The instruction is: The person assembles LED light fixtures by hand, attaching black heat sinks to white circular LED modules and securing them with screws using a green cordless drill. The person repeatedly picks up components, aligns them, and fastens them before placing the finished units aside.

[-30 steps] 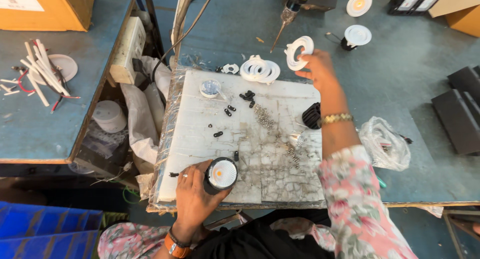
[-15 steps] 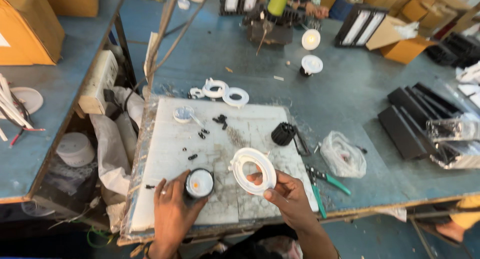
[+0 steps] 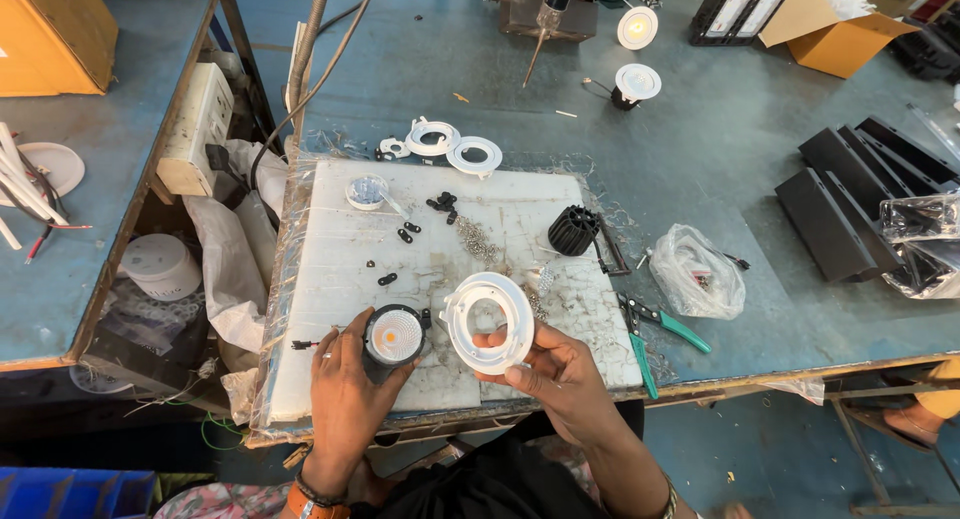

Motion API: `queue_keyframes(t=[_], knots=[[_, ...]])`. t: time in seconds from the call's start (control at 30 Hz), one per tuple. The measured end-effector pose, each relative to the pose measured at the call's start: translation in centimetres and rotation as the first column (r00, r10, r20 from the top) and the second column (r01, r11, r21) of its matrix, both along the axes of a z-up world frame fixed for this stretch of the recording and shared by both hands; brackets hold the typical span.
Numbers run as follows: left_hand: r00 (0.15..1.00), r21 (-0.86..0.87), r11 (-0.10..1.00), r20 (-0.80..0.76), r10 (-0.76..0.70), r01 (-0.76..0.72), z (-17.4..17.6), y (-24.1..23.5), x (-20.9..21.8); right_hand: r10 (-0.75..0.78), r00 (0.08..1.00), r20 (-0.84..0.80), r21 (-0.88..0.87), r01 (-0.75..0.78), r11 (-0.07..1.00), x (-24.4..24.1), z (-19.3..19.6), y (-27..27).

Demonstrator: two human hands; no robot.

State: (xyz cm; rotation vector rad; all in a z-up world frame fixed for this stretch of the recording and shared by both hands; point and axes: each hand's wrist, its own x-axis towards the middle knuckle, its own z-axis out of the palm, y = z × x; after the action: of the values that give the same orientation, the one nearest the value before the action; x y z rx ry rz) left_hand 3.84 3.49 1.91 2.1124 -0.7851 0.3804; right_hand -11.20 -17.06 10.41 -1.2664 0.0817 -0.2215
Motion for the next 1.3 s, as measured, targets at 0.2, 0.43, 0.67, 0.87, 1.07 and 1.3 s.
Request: queue_keyframes(t=[0.2, 0.43, 0.67, 0.87, 1.07, 1.3], knots=[[1.000, -0.002, 1.000, -0.016, -0.001, 0.001, -0.1, 0.0, 0.0, 0.038, 0.999, 0.024, 0.169, -0.042, 0.985, -0.7, -2.1, -0.9], [1.000, -0.002, 1.000, -0.005, 0.004, -0.004, 0.4, 0.1, 0.0, 0.121, 0.971, 0.204, 0.481, -0.207, 0.852, -1.4, -3.8, -1.4], [1.000, 0.020, 1.000, -0.021, 0.012, -0.011, 0.6, 0.3, -0.2, 0.094, 0.920, 0.380, 0.678, -0.346, 0.648, -1.7, -5.7, -2.0], [1.000, 0.009, 1.000, -0.022, 0.014, -0.014, 0.9, 0.1, -0.1, 0.133, 0.904, 0.406, 0.660, -0.391, 0.642, -1.5, -6.0, -2.6], [1.000, -0.245, 0.969, 0.010, 0.002, 0.001, 0.3, 1.0, -1.2, -0.125, 0.990, -0.063, 0.357, 0.140, 0.924, -0.8, -6.8, -2.4], [0.997, -0.267, 0.963, -0.066, 0.027, -0.043, -0.3, 1.4, -1.5, -0.176, 0.944, -0.279, 0.159, 0.226, 0.961, 0.8, -8.8, 0.5]])
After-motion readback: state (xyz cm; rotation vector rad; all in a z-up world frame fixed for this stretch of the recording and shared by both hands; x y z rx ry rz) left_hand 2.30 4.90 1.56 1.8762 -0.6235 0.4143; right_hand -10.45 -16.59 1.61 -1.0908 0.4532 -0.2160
